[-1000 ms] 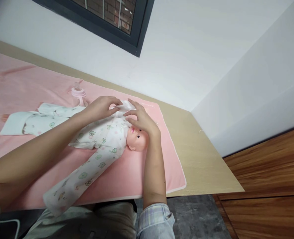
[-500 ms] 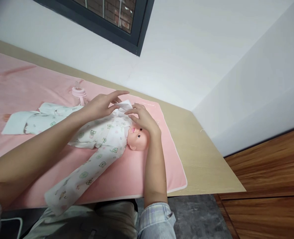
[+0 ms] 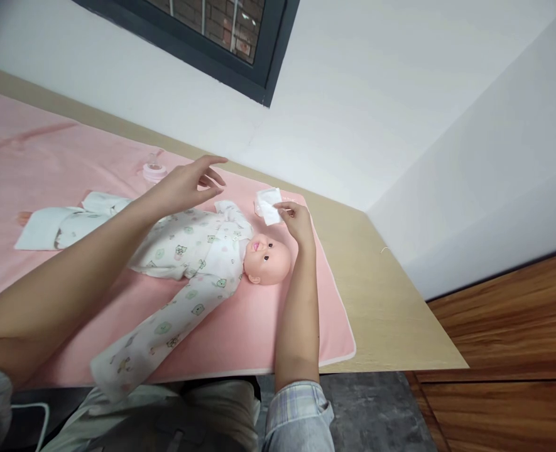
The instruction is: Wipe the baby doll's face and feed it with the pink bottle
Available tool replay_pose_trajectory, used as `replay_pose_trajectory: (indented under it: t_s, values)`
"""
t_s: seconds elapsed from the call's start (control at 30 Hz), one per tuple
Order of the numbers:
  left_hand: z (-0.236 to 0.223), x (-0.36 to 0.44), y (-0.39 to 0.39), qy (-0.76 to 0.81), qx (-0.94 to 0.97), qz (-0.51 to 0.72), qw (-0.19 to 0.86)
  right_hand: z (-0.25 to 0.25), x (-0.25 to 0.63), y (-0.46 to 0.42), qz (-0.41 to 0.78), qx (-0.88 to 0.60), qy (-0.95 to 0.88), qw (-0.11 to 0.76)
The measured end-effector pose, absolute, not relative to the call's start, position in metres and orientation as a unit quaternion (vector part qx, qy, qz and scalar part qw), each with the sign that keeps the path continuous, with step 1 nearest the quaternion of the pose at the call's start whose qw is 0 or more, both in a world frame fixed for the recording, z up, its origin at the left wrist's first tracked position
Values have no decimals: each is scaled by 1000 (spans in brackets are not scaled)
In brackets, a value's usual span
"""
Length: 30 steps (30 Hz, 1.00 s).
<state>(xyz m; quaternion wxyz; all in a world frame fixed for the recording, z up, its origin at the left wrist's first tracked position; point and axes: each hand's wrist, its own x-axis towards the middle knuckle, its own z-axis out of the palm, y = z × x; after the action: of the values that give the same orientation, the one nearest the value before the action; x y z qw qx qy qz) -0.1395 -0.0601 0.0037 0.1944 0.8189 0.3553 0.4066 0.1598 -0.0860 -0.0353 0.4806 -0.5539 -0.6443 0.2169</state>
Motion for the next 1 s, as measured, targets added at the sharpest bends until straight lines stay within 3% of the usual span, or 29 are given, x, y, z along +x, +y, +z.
replay_pose_trajectory:
  t_s: [0.27,0.5,0.77,1.0]
  values:
    - [22,-190,-45,401,755,485,183,-68,181,-68,247,-603,-531,541]
    - [23,-216,-31,448,689,524,222,-68,184,-32,275,-578,-541,545]
    - [16,-225,-18,500,667,501,233,-83,178,-18,450,-560,-440,539]
    - [9,-240,-8,540,654,482,221,-85,180,-31,409,-563,-432,574]
